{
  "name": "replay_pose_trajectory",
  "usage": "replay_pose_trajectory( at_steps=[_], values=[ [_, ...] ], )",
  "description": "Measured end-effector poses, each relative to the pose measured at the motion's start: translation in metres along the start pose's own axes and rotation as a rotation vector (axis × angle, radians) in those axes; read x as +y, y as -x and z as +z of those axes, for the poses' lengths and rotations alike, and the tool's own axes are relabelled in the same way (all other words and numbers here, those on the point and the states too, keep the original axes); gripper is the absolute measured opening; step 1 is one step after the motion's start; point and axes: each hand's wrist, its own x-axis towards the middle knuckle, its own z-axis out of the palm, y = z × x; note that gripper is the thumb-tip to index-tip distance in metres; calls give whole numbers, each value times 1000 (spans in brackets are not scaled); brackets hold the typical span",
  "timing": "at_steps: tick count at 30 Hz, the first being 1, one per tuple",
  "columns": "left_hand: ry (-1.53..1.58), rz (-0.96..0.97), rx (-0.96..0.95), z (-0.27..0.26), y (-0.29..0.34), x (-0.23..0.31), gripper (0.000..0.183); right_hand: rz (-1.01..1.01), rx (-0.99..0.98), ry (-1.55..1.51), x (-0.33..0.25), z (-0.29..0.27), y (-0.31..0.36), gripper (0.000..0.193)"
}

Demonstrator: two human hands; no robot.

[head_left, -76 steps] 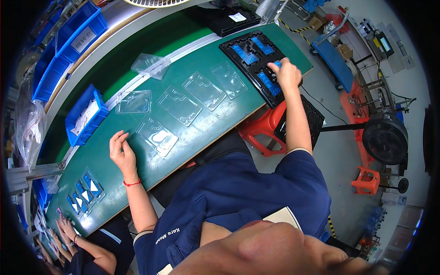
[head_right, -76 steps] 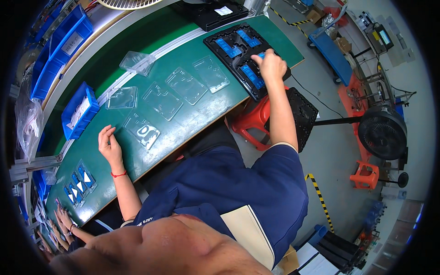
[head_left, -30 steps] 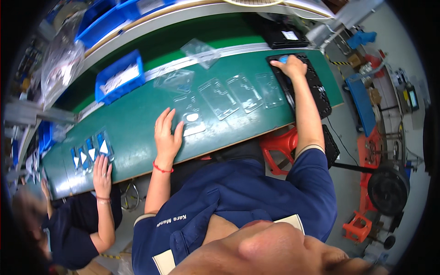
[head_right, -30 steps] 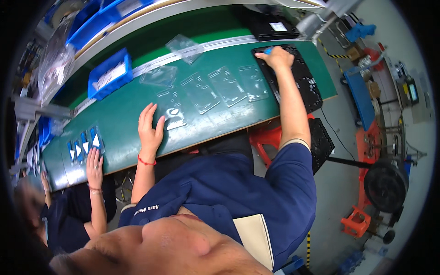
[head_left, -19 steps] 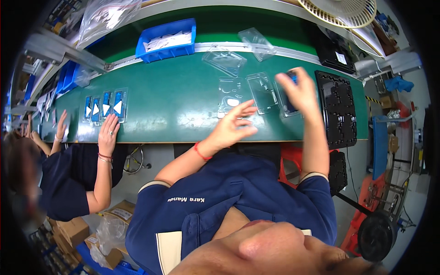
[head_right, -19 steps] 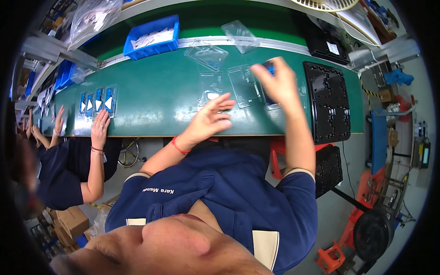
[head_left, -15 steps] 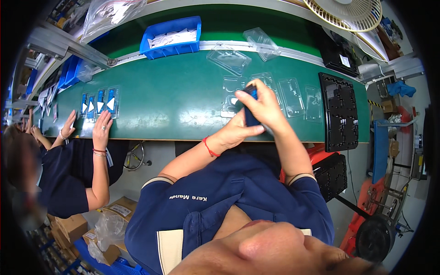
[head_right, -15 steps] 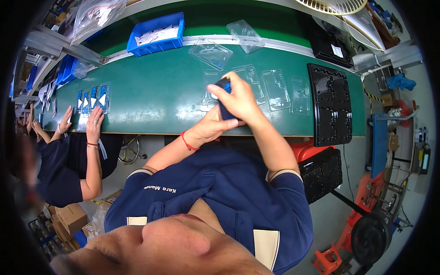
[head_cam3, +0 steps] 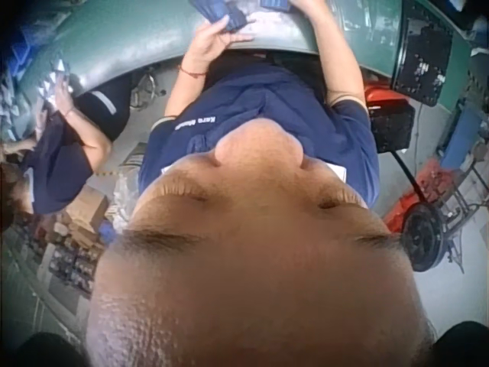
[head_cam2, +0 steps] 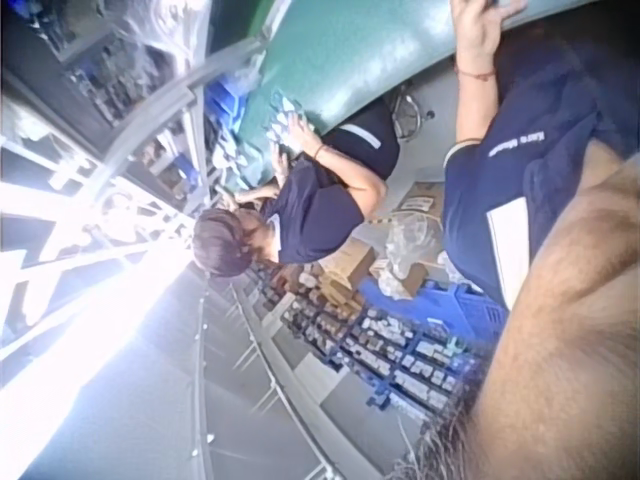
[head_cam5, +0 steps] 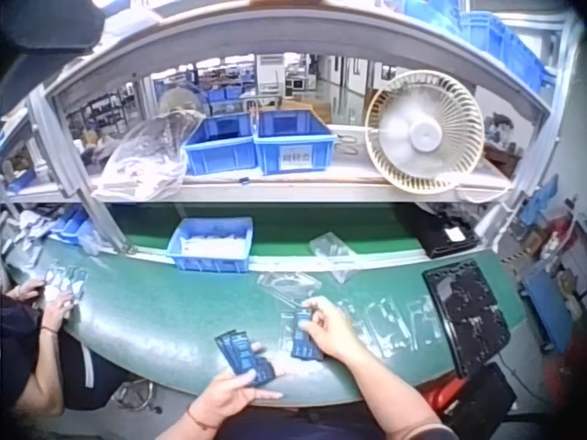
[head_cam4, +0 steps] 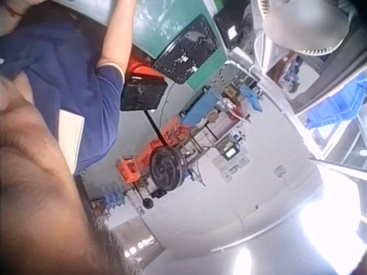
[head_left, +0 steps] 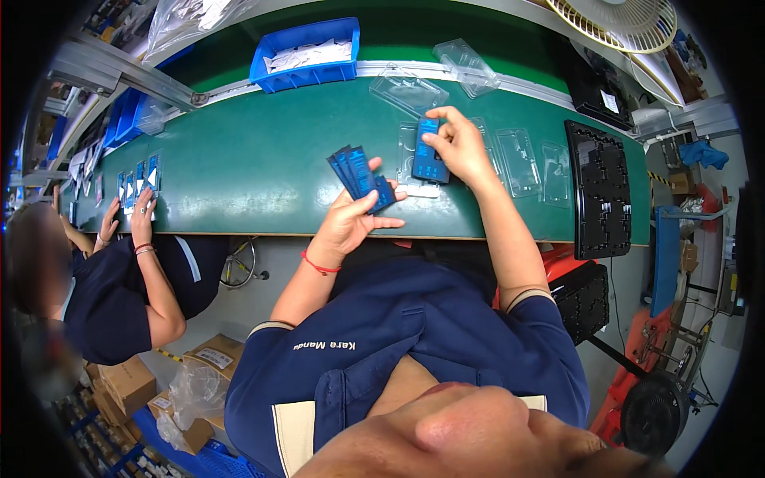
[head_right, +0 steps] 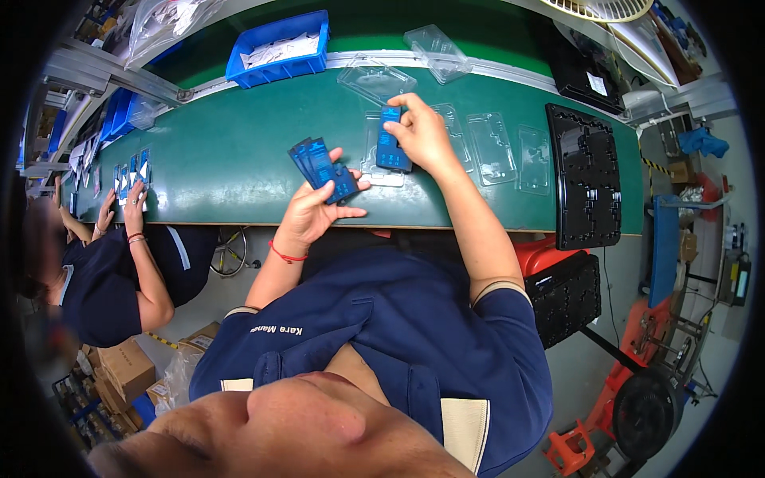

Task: The person assembles small blue electronic components into clear plastic clamshell packaging. They place the components into the plastic shells, add white paper inserts, and then place the finished packages into a black tray on the table.

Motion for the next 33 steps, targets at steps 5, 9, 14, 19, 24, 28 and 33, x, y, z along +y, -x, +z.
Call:
replay_pose_trajectory(
  at_steps=[5,9,14,19,24,28,33],
  values=[
    [49,1,-19,0,6,13,59,-337,110,663,-1,22,9,40],
    [-66,-20,5,11,-1,13,53,-345,120,701,-2,17,18,45],
    [-270,-78,35,20,-15,2,47,-220,-64,-5,-7,13,28,43],
    [-164,-113,-43,37,-21,-8,66,-253,61,-236,-2,-12,25,37],
    [91,-131,-124,32,-22,-6,73,-143,104,426,26,-65,8,43],
    [-3,-116,-113,34,-25,-8,68,-382,251,703,39,-53,13,54],
    [-209,-104,-71,41,-36,-17,63,-392,299,541,25,-41,33,52]
  ],
)
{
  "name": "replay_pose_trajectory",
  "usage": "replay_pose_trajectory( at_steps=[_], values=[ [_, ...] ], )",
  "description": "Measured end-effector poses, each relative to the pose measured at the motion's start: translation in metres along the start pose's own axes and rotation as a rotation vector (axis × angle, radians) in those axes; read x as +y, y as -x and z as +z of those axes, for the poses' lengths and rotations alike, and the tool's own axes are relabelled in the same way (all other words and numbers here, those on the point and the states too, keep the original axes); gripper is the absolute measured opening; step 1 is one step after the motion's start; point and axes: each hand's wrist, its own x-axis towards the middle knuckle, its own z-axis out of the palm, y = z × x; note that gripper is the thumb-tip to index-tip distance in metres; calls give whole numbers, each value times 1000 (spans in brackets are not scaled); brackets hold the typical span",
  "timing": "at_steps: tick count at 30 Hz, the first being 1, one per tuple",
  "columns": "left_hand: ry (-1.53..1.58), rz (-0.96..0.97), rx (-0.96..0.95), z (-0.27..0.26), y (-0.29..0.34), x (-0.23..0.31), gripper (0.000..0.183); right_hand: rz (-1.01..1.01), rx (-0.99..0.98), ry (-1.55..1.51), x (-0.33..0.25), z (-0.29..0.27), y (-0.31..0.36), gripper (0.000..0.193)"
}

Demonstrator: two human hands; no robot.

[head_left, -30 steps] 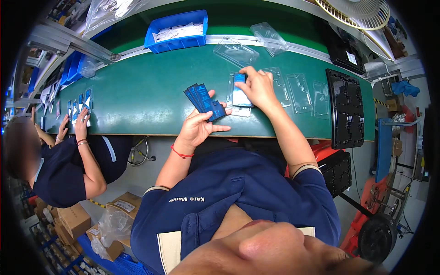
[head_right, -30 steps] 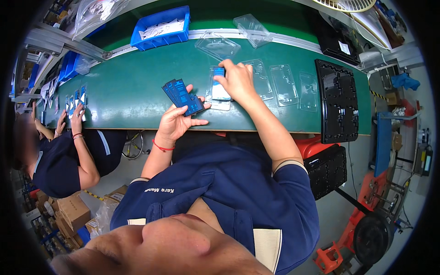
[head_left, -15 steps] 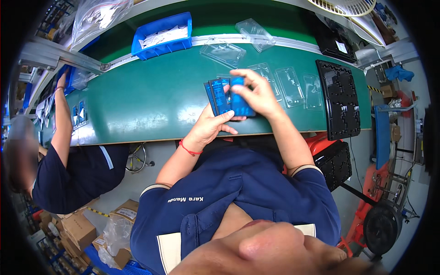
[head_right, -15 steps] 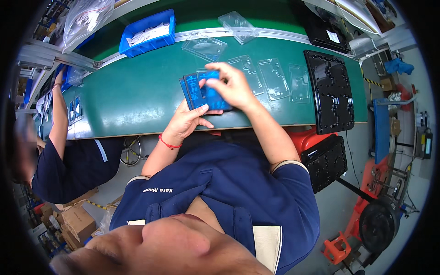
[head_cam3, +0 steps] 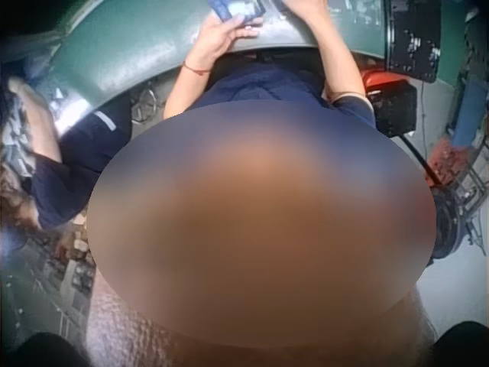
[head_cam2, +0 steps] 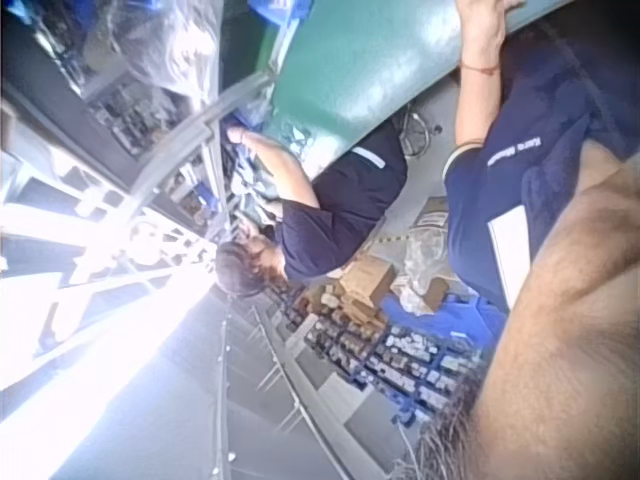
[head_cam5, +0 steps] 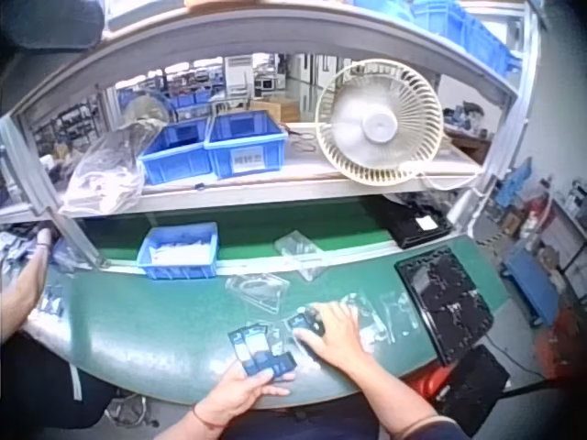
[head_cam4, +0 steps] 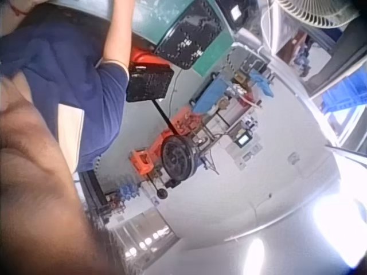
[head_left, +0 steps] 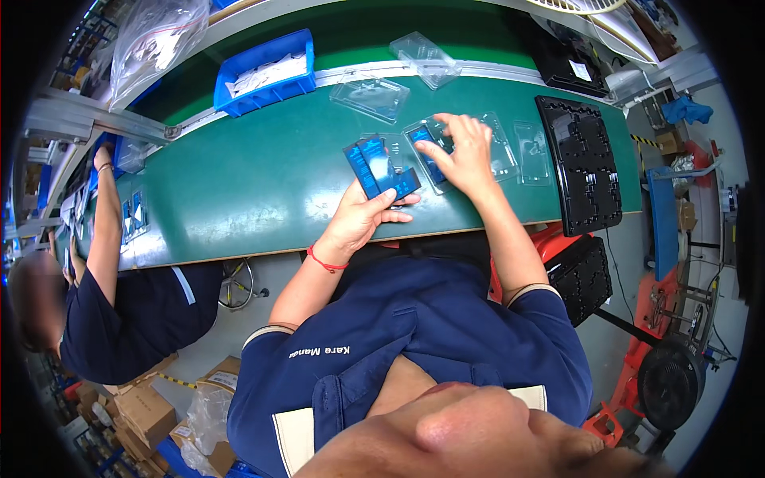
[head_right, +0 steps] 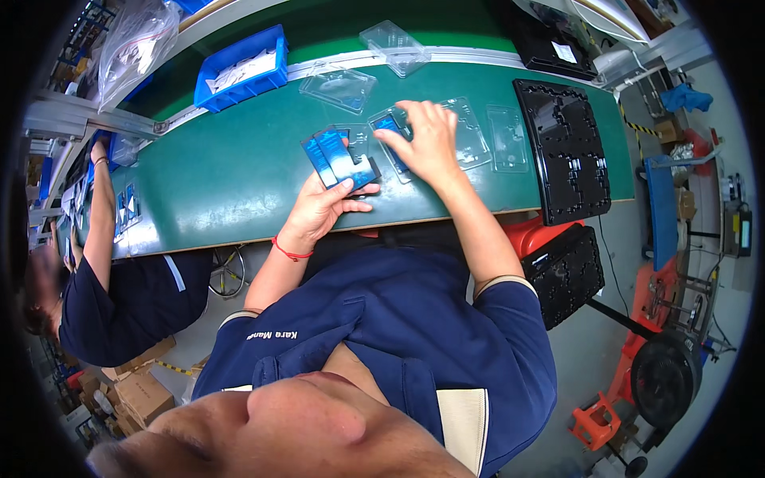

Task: The person assembles small blue electronic components into clear plastic clamshell packaging. They place the components into the plastic shells, add white paper inserts, and then place the finished packages into a black tray on the table.

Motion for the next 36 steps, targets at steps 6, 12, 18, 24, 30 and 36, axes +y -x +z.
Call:
replay_pose_trajectory(
  at_steps=[6,12,18,24,30,36],
  values=[
    [-189,-44,-11,25,-15,-16,74,339,-162,-805,-25,-17,16,45],
    [-203,-93,-6,19,-14,-5,76,367,-92,-311,82,-62,5,41],
    [-164,-56,32,19,-16,-2,71,171,-162,118,72,-57,15,49],
    [-281,-68,-17,40,-38,-9,65,159,74,-167,17,-35,29,44],
    [-883,92,-35,63,-49,-18,82,399,137,-670,13,-55,44,11],
    [-1890,542,183,46,-52,-28,61,550,141,88,102,-106,62,29]
  ],
)
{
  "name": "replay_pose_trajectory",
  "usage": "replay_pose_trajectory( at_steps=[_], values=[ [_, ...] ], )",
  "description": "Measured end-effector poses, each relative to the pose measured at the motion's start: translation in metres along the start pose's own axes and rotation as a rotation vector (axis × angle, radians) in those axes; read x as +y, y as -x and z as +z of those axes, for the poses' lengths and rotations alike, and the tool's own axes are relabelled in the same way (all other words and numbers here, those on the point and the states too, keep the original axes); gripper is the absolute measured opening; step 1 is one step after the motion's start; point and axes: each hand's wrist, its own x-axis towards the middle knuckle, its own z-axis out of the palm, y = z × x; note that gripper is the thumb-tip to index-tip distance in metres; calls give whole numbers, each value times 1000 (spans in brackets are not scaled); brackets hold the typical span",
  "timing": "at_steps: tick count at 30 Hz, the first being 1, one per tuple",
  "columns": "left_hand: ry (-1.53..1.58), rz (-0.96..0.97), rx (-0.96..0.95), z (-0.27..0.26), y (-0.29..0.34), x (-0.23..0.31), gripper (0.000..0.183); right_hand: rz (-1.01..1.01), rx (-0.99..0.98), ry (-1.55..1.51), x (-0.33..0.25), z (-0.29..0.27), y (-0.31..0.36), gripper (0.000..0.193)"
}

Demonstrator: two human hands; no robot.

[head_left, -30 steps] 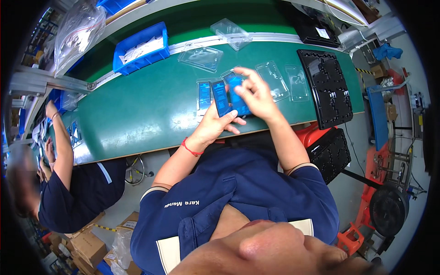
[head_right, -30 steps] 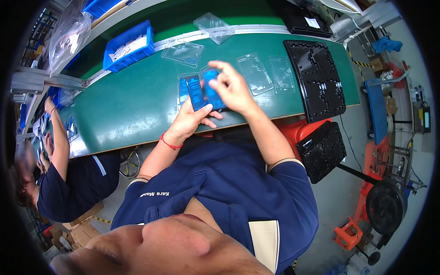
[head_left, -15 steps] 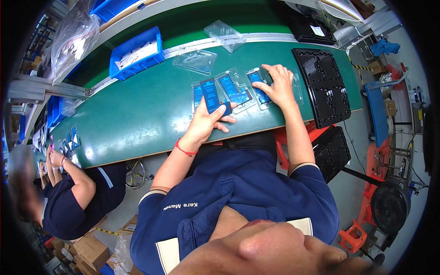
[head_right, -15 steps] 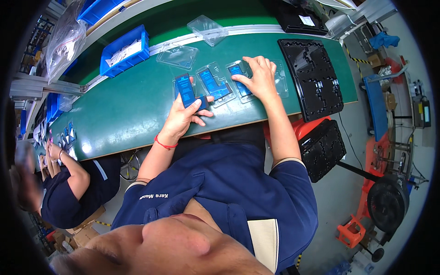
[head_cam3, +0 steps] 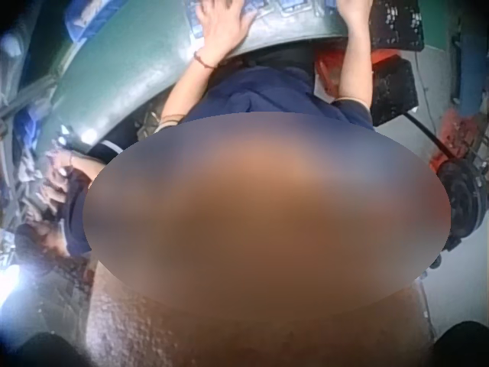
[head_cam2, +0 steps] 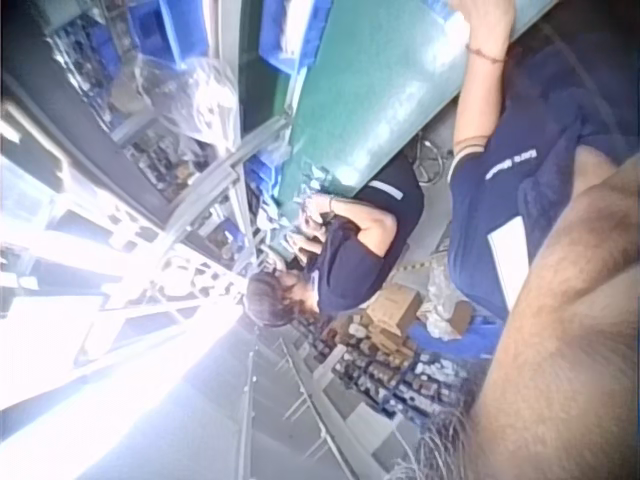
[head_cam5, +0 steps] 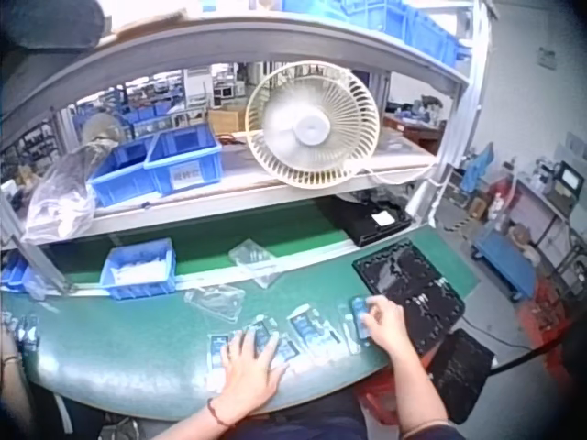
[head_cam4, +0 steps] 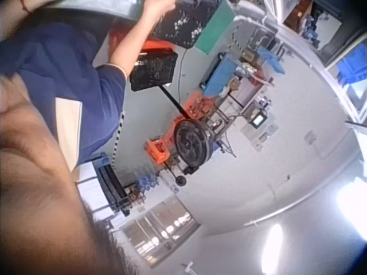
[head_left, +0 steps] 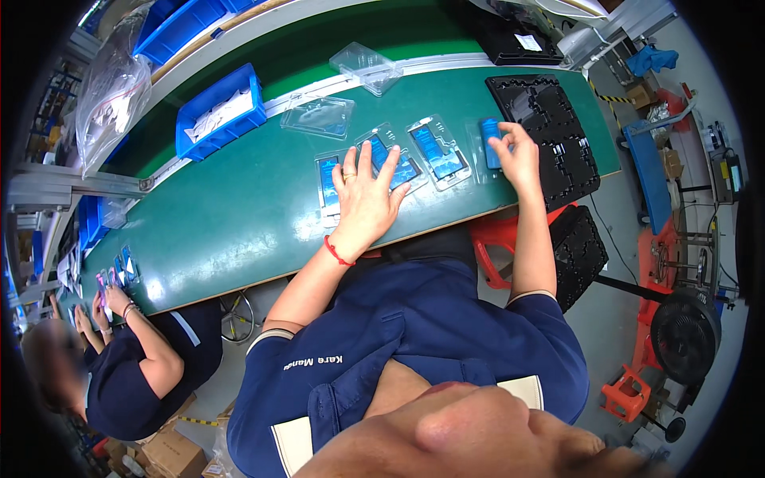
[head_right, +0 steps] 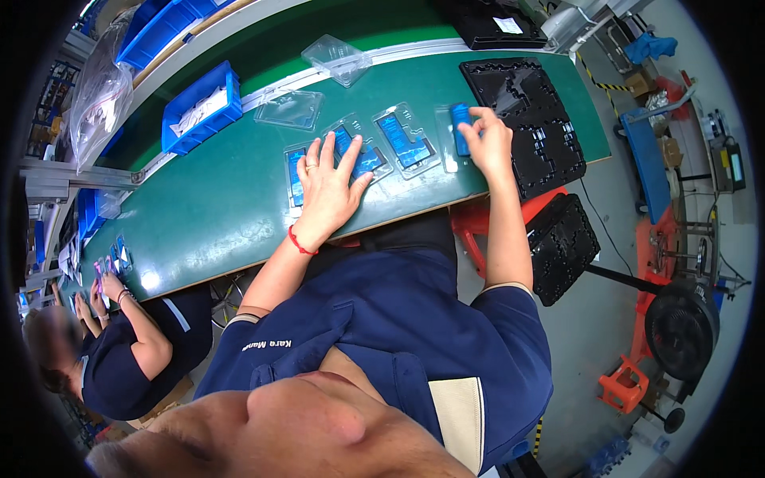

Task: The person assembles small blue electronic components into clear plastic clamshell packaging. They place the components into the plastic shells, add white paper inserts, and then place the finished packages into a black tray on the table.

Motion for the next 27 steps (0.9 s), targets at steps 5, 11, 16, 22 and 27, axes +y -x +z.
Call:
replay_pose_trajectory(
  at_steps=[5,11,16,22,27],
  values=[
    [-53,-47,-69,9,6,-10,55,-236,32,55,-17,30,25,39],
    [-28,-141,-21,-9,27,-41,56,-297,-22,51,-76,68,60,41],
    [-52,-211,23,-32,45,-83,56,-490,-97,116,-126,101,78,57],
    [88,-206,157,-64,50,-143,50,-556,-385,252,-161,127,80,98],
    [15,-188,523,-119,-14,-233,28,-628,-467,290,-173,135,82,113]
  ],
)
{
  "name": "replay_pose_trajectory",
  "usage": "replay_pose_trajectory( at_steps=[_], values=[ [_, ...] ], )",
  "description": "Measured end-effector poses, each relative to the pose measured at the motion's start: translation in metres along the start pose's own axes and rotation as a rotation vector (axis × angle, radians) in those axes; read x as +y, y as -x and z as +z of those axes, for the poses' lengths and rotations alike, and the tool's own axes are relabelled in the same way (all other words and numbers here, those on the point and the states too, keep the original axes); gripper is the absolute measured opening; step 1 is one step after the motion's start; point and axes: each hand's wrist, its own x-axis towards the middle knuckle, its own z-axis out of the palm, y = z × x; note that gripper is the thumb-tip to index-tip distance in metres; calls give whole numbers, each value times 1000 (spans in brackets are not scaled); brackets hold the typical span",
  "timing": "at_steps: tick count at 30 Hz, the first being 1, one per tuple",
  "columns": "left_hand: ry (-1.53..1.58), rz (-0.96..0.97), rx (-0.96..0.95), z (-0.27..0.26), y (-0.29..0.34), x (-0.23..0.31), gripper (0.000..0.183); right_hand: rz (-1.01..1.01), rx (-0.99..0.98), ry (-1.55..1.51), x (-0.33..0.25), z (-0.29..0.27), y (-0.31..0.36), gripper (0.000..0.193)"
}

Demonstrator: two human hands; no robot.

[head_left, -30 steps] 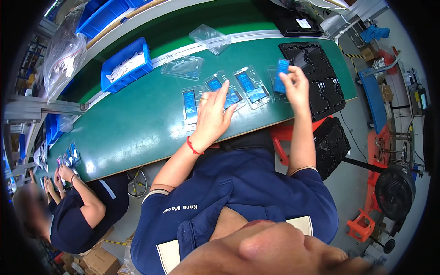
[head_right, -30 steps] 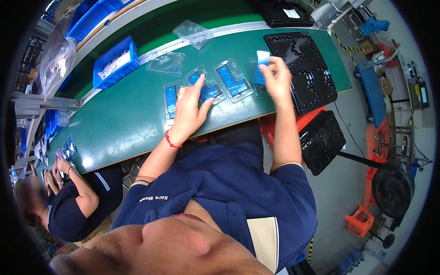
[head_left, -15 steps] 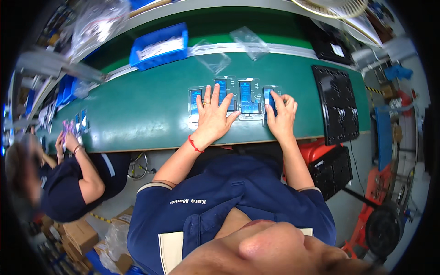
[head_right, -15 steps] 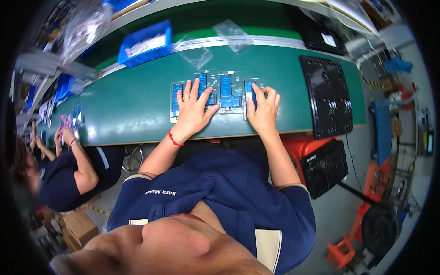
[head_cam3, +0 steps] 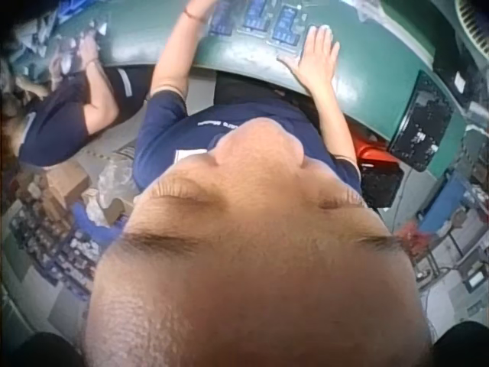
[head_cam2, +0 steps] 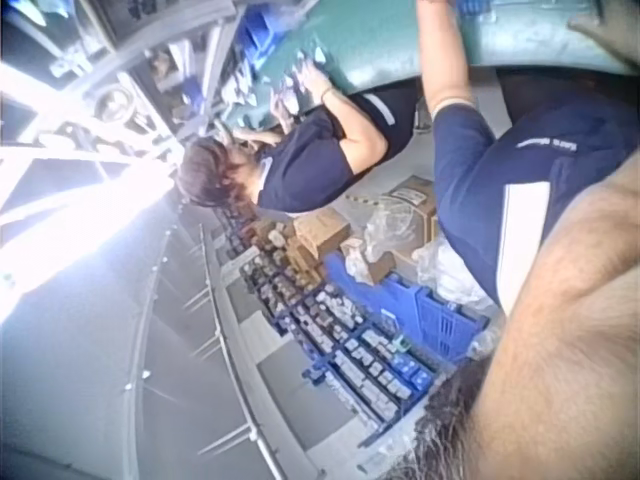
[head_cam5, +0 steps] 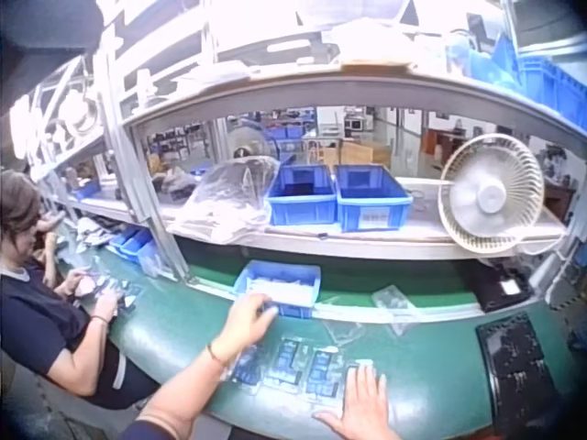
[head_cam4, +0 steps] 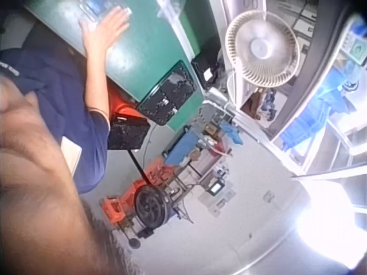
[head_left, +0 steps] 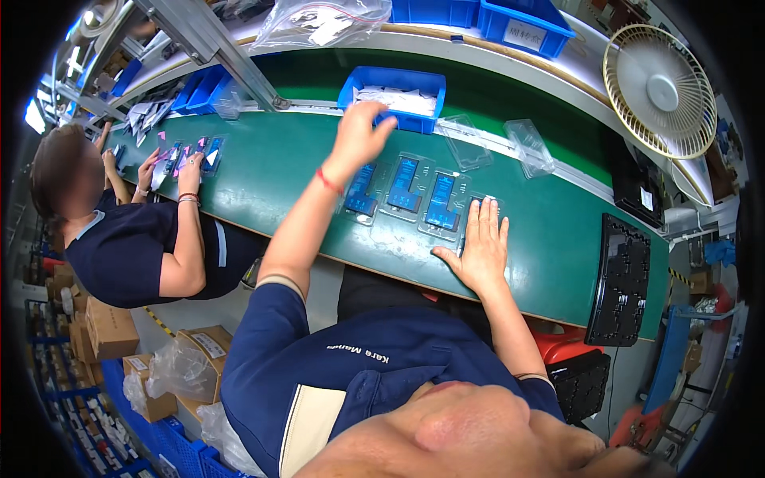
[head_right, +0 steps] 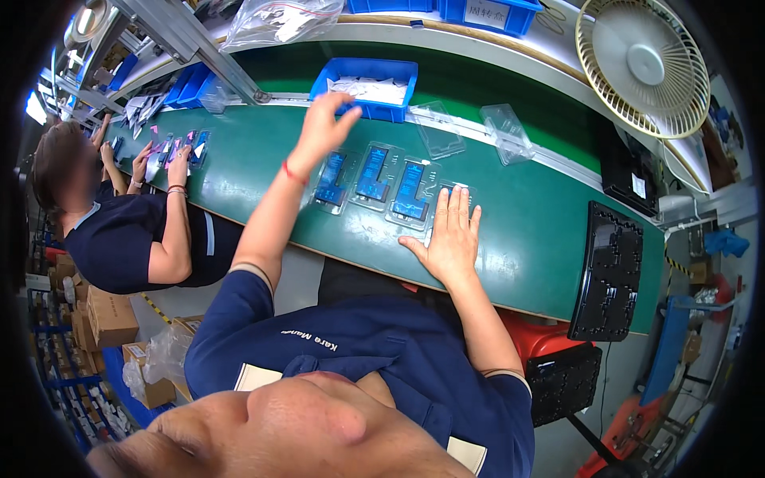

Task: The person assembles small blue electronic components into clear plastic clamshell packaging. They place the components into the plastic shells, add white paper inserts, and then place the finished packages into a black tray on the table.

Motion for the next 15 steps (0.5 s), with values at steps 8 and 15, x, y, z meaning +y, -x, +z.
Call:
replay_pose_trajectory(
  at_steps=[8,15],
  values=[
    [-418,-173,-726,34,-107,-84,39,3,-47,39,1,-4,-4,117],
    [-188,-321,-432,29,-96,-83,27,0,-5,10,3,-2,-2,112]
  ],
)
